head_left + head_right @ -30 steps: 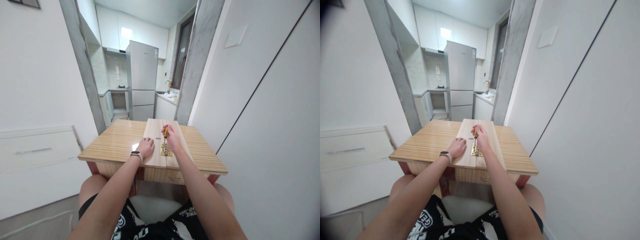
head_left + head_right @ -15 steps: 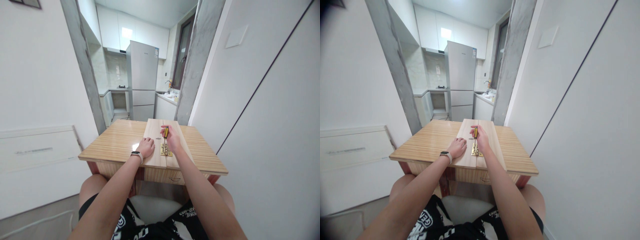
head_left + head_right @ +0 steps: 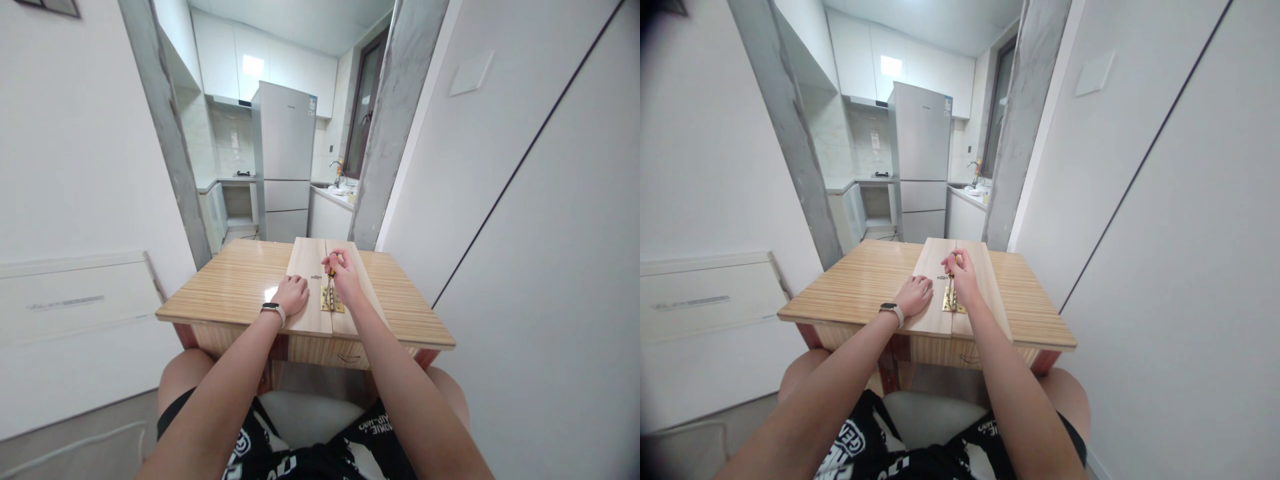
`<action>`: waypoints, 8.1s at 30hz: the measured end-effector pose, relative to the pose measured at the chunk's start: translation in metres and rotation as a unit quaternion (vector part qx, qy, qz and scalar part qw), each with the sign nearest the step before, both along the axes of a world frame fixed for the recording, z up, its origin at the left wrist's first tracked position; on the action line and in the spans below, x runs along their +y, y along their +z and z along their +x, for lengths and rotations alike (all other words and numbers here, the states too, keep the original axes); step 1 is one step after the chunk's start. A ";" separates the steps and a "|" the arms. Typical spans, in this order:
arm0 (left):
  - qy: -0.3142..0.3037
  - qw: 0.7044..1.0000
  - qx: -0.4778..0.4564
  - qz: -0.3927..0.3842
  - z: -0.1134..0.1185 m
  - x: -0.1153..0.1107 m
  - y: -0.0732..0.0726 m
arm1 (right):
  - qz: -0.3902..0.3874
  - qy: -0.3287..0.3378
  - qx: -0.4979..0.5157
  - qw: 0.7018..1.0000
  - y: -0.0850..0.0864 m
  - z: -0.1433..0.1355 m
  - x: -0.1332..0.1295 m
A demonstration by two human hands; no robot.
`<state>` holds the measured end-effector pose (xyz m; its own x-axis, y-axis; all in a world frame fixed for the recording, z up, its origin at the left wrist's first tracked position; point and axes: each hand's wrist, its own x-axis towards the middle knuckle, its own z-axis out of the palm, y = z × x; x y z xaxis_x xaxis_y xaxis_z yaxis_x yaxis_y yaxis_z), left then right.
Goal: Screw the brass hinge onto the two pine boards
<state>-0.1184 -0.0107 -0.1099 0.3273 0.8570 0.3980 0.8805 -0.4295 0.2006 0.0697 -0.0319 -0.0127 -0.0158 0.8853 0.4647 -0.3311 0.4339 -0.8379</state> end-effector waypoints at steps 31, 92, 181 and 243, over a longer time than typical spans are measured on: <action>-0.006 1.000 -0.004 0.012 0.000 0.004 -0.004 | -0.008 -0.013 0.001 1.000 -0.001 -0.004 0.002; 0.000 1.000 -0.003 -0.005 0.001 0.000 0.001 | -0.011 0.011 -0.036 0.999 0.000 -0.004 -0.004; -0.007 1.000 -0.001 0.008 0.000 0.002 -0.002 | -0.022 -0.011 -0.035 0.999 0.000 -0.009 -0.003; -0.003 1.000 -0.001 0.015 0.000 0.001 -0.002 | -0.036 0.050 -0.007 0.998 0.002 -0.005 -0.010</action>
